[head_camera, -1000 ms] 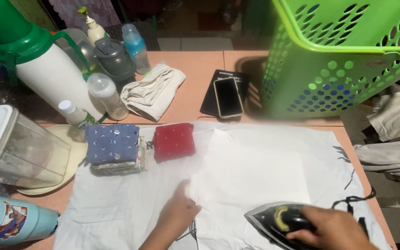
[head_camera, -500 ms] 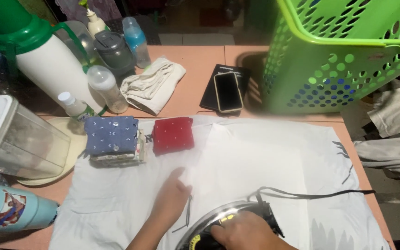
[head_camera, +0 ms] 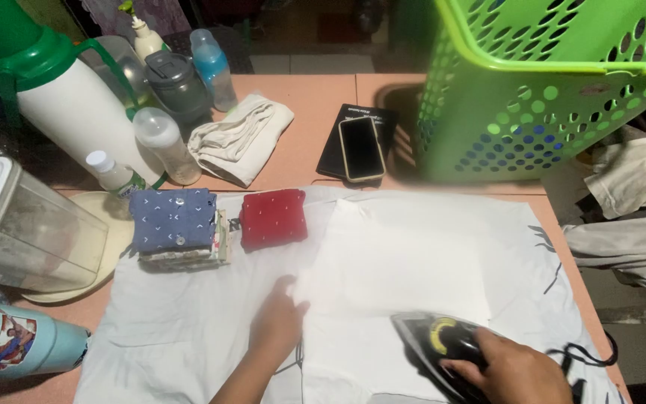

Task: Ironing a white shirt and a blue hoodie, folding them, and placing them in a drawer.

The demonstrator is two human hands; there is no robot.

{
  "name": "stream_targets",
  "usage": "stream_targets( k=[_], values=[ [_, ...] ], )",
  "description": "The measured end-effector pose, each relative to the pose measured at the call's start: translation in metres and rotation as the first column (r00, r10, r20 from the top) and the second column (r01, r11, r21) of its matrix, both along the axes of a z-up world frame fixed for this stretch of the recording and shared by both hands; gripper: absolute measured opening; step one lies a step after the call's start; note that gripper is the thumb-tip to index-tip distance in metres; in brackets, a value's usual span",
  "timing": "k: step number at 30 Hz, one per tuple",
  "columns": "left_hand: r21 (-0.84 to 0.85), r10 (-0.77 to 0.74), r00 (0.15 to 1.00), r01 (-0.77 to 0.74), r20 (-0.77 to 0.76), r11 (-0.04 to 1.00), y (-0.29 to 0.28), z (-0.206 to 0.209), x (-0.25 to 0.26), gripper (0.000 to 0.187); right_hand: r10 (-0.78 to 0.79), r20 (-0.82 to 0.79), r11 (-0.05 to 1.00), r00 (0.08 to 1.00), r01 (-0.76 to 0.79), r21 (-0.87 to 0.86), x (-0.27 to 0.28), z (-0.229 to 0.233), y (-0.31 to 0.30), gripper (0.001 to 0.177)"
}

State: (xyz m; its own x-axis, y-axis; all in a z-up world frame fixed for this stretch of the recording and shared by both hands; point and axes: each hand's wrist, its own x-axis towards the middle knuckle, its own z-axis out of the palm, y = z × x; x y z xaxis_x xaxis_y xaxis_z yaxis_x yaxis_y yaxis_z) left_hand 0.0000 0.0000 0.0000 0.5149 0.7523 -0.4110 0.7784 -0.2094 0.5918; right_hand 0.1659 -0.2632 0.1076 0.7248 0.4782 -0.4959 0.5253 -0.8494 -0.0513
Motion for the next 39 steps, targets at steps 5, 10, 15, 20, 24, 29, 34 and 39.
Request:
stream_targets(
  k=[5,10,15,20,24,29,34,39],
  values=[
    [-0.019,0.002,1.000,-0.003,-0.022,1.000,0.004,-0.009,-0.002,0.056,-0.073,-0.008,0.991,0.997,0.071,-0.114,-0.004,-0.014,0.003,0.060],
    [0.032,-0.016,0.997,0.014,0.071,0.999,0.008,-0.017,-0.008,0.052,0.077,0.123,0.965,0.989,-0.105,0.241,-0.036,-0.026,0.053,0.064],
    [0.019,0.021,0.993,-0.023,0.112,1.000,0.006,-0.026,-0.009,0.048,0.030,-0.044,0.925,0.999,-0.011,0.380,-0.049,0.006,0.119,0.053],
    [0.114,0.002,0.986,-0.021,0.164,0.993,0.004,-0.039,-0.008,0.041,0.081,-0.072,0.914,0.994,-0.045,0.404,-0.040,0.013,0.148,0.040],
    [0.073,0.029,0.994,-0.037,0.104,0.997,0.007,-0.030,-0.003,0.040,0.159,-0.001,0.904,0.987,-0.145,0.403,-0.020,0.003,0.139,0.038],
    [0.146,-0.012,0.996,-0.002,0.094,0.989,0.005,-0.032,-0.006,0.039,0.068,0.100,0.917,0.993,-0.102,0.386,0.019,-0.004,0.091,0.037],
    [0.233,-0.084,0.992,0.060,0.093,0.971,0.003,-0.041,-0.008,0.040,-0.161,0.275,0.963,0.948,0.091,0.254,0.087,-0.026,0.033,0.049],
    [0.218,-0.075,0.996,0.065,0.038,0.974,-0.003,-0.025,-0.005,0.041,-0.302,0.324,0.952,0.897,0.268,0.144,0.119,-0.017,0.032,0.057]
  ],
)
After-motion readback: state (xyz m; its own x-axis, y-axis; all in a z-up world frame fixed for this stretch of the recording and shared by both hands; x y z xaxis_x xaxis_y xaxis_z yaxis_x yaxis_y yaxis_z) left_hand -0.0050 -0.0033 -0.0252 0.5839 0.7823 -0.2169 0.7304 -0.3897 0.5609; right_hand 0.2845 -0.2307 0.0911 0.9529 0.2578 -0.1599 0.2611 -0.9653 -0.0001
